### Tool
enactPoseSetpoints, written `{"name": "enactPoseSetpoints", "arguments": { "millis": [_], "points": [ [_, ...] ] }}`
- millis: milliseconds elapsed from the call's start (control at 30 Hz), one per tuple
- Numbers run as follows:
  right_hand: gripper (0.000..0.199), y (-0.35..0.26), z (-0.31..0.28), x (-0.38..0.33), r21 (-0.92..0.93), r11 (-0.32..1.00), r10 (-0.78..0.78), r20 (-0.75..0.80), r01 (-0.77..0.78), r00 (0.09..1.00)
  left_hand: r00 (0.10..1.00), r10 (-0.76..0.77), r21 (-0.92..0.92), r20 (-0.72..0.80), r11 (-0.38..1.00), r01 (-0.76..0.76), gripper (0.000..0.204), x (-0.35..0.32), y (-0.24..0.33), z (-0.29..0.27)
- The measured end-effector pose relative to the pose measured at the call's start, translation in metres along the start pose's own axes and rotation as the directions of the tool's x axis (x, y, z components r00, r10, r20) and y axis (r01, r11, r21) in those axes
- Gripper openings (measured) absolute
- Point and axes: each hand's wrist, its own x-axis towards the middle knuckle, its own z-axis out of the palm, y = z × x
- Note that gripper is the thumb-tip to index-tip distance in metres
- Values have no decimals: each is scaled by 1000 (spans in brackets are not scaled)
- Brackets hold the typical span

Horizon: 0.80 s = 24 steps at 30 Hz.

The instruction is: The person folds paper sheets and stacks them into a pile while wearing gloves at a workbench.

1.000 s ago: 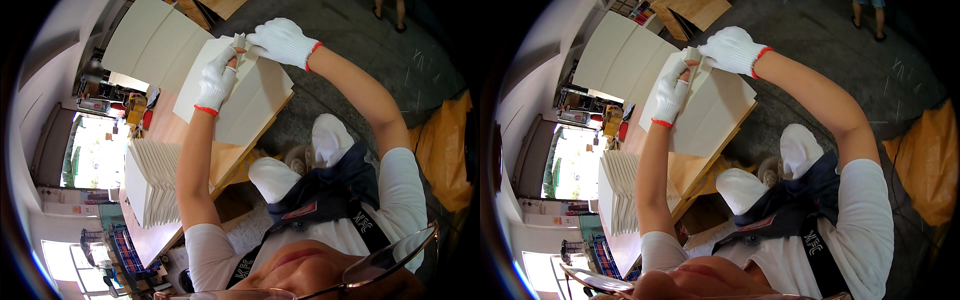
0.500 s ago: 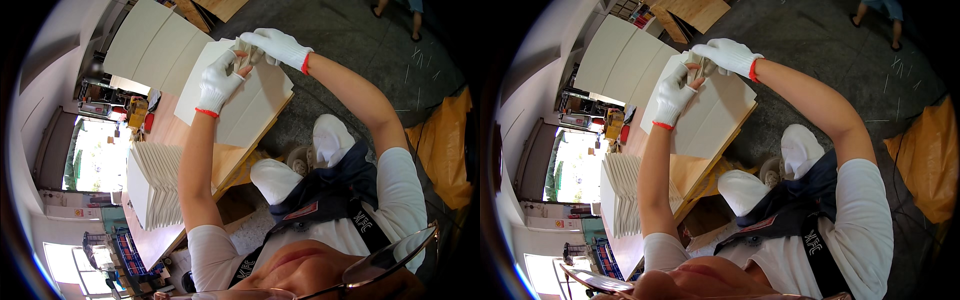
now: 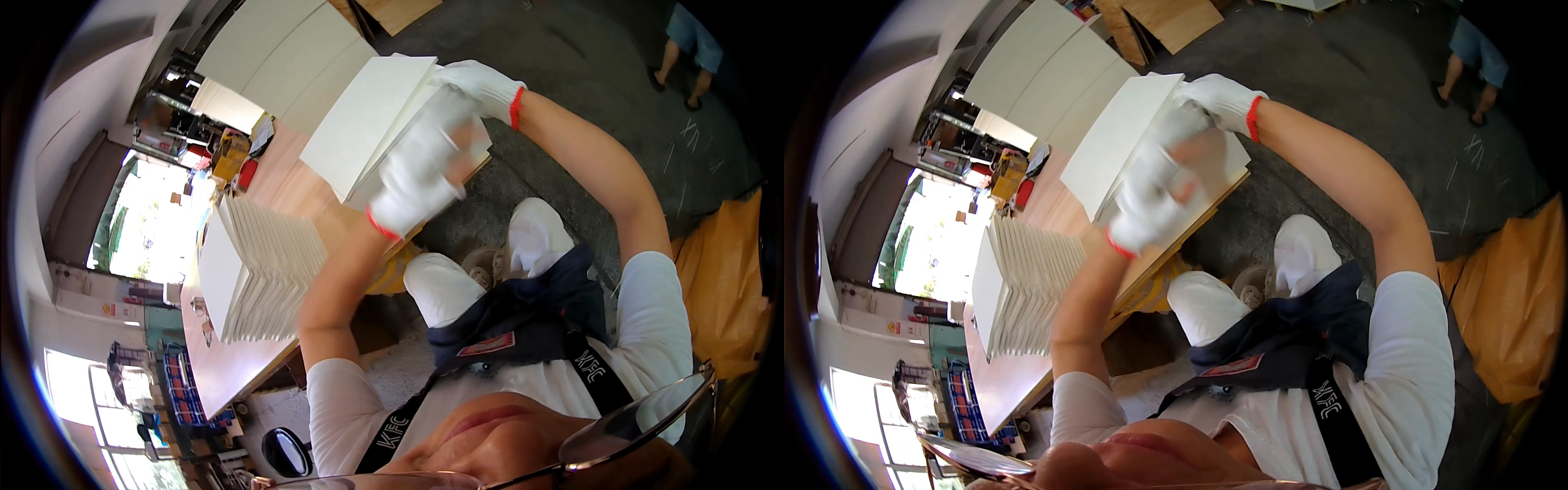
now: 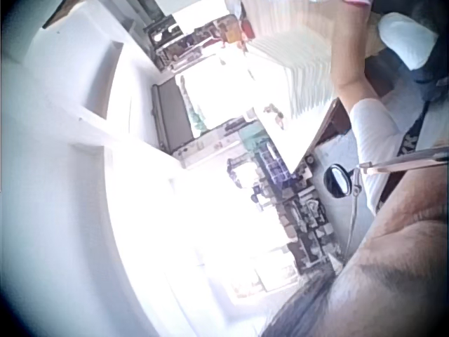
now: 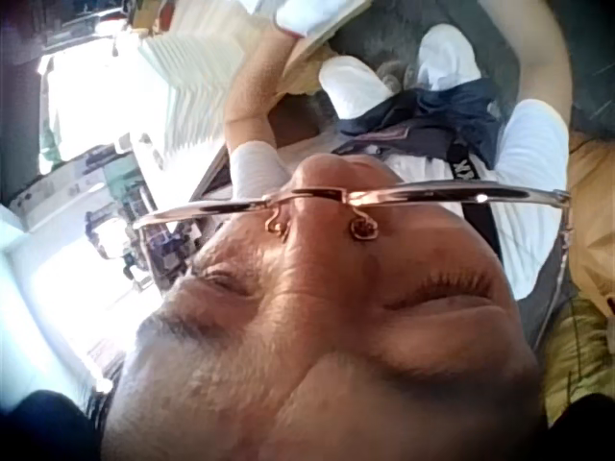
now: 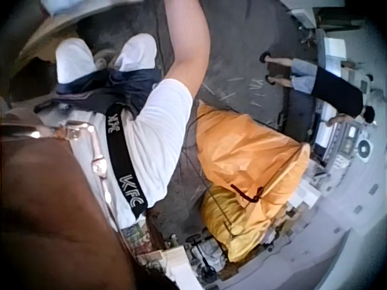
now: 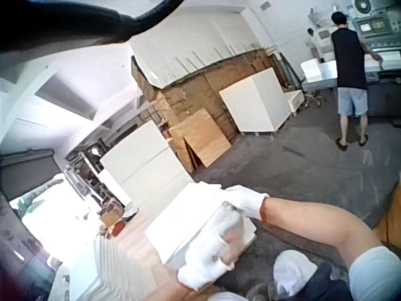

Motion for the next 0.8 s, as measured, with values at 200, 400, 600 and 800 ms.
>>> {"name": "enactPoseSetpoints", "arguments": {
  "millis": [200, 400, 600, 800],
  "points": [
    [22, 0, -17, -46, 67, 992, -107, 44, 104, 993, 683, -658, -948, 317, -189, 258, 47, -101, 28, 44],
    [25, -3, -38, -111, -64, 997, -36, -7, 36, 999, 442, -865, -943, 240, -316, -106, 58, -131, 23, -4],
    [50, -10, -37, -127, -103, 982, 154, -50, -158, 987, 303, -926, -974, 224, -202, 105, 42, -119, 65, -50],
    [68, 0, -17, -133, -116, 992, 66, 140, -49, 988, 255, -934, -968, -249, 233, -90, 45, -147, 96, -120]
  ]
}}
